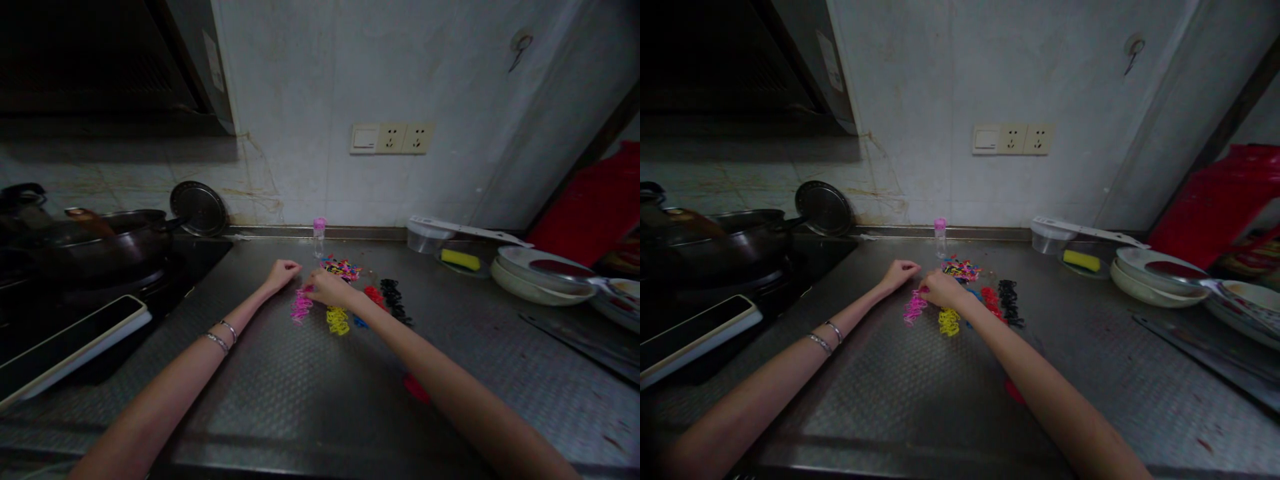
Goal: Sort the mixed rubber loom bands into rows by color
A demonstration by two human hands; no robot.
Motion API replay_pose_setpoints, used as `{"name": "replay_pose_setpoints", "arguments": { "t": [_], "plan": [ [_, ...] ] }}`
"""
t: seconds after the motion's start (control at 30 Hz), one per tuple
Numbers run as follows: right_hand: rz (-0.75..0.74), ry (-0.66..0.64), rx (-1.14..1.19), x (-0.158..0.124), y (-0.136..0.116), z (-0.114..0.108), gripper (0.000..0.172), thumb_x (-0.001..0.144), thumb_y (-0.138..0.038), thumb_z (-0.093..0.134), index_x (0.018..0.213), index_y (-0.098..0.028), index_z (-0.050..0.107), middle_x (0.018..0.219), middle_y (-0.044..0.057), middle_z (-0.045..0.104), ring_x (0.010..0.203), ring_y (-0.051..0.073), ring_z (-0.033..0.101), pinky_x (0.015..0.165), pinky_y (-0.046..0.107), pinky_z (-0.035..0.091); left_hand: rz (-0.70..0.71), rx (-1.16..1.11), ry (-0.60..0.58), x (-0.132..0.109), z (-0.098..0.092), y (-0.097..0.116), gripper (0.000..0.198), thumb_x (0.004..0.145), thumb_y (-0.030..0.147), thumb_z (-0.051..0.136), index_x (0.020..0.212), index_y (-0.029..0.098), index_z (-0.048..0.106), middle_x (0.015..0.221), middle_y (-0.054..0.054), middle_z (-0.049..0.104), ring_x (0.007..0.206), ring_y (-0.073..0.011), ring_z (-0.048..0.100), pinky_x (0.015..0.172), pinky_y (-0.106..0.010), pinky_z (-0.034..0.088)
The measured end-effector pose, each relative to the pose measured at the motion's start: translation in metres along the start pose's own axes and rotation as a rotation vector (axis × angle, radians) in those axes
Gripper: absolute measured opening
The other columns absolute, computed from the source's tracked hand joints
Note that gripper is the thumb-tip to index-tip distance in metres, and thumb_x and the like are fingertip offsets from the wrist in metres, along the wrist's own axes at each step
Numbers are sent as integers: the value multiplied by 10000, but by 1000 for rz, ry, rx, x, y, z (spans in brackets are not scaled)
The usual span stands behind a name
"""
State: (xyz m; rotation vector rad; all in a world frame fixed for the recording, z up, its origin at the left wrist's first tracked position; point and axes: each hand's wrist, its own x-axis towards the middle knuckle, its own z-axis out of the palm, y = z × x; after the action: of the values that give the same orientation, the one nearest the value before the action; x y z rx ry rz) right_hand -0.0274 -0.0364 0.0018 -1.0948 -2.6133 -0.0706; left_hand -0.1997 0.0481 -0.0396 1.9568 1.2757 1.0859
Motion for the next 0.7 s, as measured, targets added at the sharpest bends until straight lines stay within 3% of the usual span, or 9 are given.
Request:
{"name": "replay_pose_setpoints", "arguments": {
  "t": [0.2,0.37,0.53,0.7],
  "plan": [
    [39,79,58,-11,25,-16,244,780,-307,550,925,-163,684,905,77,659,896,184,561,821,269,386,-49,-42,4,-4,-2,0,280,663,326,551,726,89,686,617,-31,638,550,-113,496,521,-211,349],
    [256,160,81,-37,74,-31,234,779,-285,532,918,-181,689,900,59,671,839,165,571,769,241,399,-68,-33,19,-3,-1,-3,302,670,340,532,744,91,687,603,-25,624,535,-110,481,503,-208,326],
    [446,144,106,-64,113,-19,236,766,-253,512,880,-178,705,868,60,684,783,161,591,698,221,410,-71,-27,3,-2,0,-6,323,669,366,529,720,86,681,569,-19,600,519,-106,469,504,-209,320],
    [499,88,106,-72,120,-5,281,774,-291,497,941,-183,696,895,65,686,792,171,598,697,226,408,-77,-30,1,-3,-1,-6,317,666,360,522,732,93,679,592,-20,611,516,-105,470,506,-209,326]
  ]
}}
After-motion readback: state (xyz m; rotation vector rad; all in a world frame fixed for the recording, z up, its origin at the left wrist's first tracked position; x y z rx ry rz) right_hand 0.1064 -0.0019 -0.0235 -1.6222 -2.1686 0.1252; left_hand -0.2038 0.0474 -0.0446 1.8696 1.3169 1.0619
